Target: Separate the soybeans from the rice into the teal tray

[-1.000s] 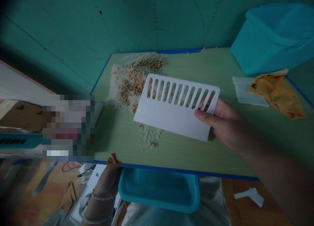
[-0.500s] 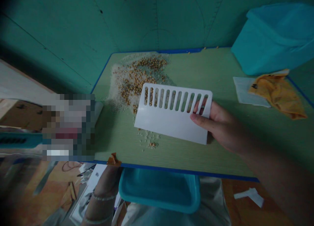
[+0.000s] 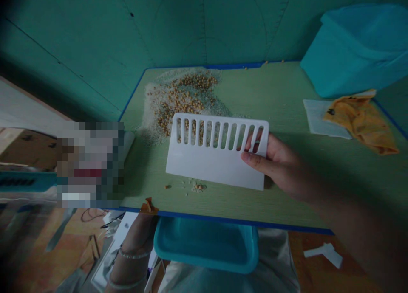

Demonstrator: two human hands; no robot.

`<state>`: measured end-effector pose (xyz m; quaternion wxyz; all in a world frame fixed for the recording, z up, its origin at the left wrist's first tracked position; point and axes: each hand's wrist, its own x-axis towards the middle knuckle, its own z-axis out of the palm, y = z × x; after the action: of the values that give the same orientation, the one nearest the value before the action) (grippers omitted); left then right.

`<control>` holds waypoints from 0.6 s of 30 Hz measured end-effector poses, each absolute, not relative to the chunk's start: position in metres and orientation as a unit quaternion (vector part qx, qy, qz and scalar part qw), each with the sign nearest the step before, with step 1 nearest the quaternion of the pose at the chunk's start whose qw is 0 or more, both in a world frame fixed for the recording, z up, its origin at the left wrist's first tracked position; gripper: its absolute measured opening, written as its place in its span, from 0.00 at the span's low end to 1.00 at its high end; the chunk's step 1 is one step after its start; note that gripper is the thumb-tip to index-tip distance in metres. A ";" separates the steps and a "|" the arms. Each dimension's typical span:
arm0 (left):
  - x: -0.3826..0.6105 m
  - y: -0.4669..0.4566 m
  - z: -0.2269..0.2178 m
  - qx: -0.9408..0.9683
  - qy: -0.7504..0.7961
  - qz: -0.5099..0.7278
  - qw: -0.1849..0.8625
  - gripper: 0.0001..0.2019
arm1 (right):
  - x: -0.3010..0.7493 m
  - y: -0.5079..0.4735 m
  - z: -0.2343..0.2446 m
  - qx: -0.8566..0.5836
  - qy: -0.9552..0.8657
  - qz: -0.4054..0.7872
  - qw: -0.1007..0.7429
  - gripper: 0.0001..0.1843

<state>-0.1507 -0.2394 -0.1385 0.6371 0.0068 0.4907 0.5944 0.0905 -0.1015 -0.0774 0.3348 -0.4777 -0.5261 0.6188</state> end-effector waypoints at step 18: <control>-0.171 -0.251 -0.137 -0.021 0.531 0.581 0.617 0.13 | 0.057 -0.090 -0.057 -0.442 -0.624 0.591 0.257 0.09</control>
<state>-0.1705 -0.2514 -0.1369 0.6165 -0.0208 0.5308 0.5812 0.0573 -0.0903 -0.0571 0.2569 -0.4423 -0.6241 0.5907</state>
